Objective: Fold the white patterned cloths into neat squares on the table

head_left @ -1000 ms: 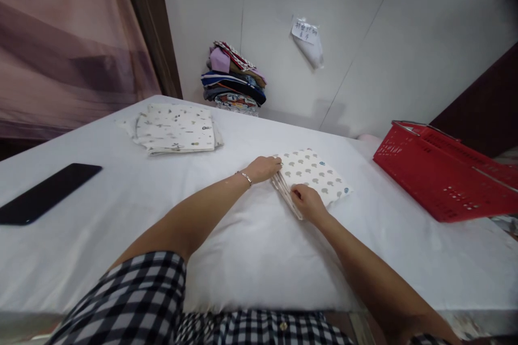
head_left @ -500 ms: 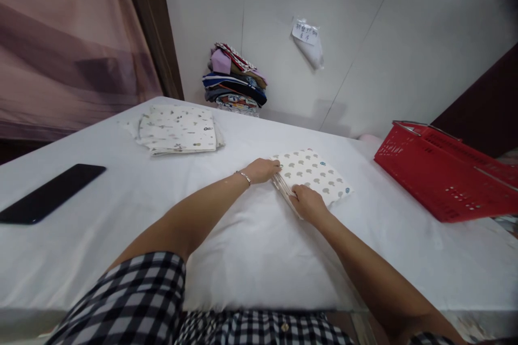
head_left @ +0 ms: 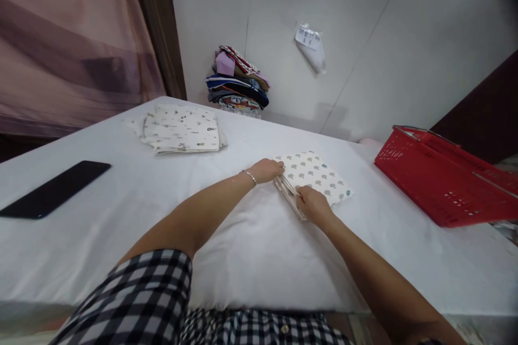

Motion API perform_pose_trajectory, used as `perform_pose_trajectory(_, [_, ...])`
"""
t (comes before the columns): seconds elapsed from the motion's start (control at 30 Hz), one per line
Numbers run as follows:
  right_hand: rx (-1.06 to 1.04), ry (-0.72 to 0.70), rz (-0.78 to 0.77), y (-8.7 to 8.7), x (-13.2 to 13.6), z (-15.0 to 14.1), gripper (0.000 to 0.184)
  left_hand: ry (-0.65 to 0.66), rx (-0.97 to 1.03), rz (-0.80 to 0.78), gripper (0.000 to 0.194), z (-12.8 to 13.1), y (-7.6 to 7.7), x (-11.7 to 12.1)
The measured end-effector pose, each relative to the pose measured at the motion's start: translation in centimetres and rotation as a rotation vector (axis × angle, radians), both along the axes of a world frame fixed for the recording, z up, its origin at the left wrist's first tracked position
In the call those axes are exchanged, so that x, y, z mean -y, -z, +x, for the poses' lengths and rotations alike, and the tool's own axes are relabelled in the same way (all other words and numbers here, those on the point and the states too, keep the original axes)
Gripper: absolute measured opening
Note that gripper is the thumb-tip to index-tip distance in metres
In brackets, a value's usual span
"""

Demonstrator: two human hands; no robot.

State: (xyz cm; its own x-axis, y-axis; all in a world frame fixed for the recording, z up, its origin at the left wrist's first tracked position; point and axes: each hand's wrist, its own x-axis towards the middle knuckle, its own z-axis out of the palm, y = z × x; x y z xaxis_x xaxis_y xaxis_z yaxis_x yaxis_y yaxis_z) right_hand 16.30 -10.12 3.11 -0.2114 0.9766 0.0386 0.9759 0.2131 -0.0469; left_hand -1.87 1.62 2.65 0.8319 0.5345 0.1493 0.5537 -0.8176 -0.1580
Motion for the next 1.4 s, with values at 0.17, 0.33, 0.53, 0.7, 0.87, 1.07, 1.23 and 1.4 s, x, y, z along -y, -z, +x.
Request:
perform_pose_trajectory(0.17, [-0.052,-0.003,0.040,-0.1,-0.1,0.1,0.016,-0.012,0.001,0.049,0.015,0.2,0.2,-0.1])
perform_pose_trajectory(0.33, [-0.016,-0.017,-0.010,0.2,0.1,-0.6,0.015,-0.019,0.016,0.086,0.016,-0.1,0.4,0.0])
perform_pose_trajectory(0.53, [-0.036,-0.004,-0.051,0.4,0.1,-0.7,0.016,-0.014,0.034,0.024,0.017,-0.4,0.3,0.3])
perform_pose_trajectory(0.7, [-0.146,-0.043,0.012,0.8,-0.1,0.0,0.016,0.025,0.081,-0.017,0.023,-0.3,-0.1,0.6])
perform_pose_trajectory(0.87, [-0.279,-0.050,0.057,1.2,-0.4,0.7,0.018,0.047,0.090,-0.080,0.030,0.0,-0.2,1.1])
perform_pose_trajectory(1.07, [-0.366,-0.036,0.037,1.4,-0.6,0.9,0.018,0.024,0.073,-0.009,0.018,0.6,-0.1,1.1])
perform_pose_trajectory(1.23, [-0.244,-0.051,0.035,0.8,-0.4,0.4,0.017,0.023,0.047,0.080,0.015,0.3,0.3,0.9])
perform_pose_trajectory(1.4, [-0.048,-0.034,-0.036,0.1,0.0,-0.8,0.014,0.047,0.028,0.063,0.015,-0.4,1.1,0.8])
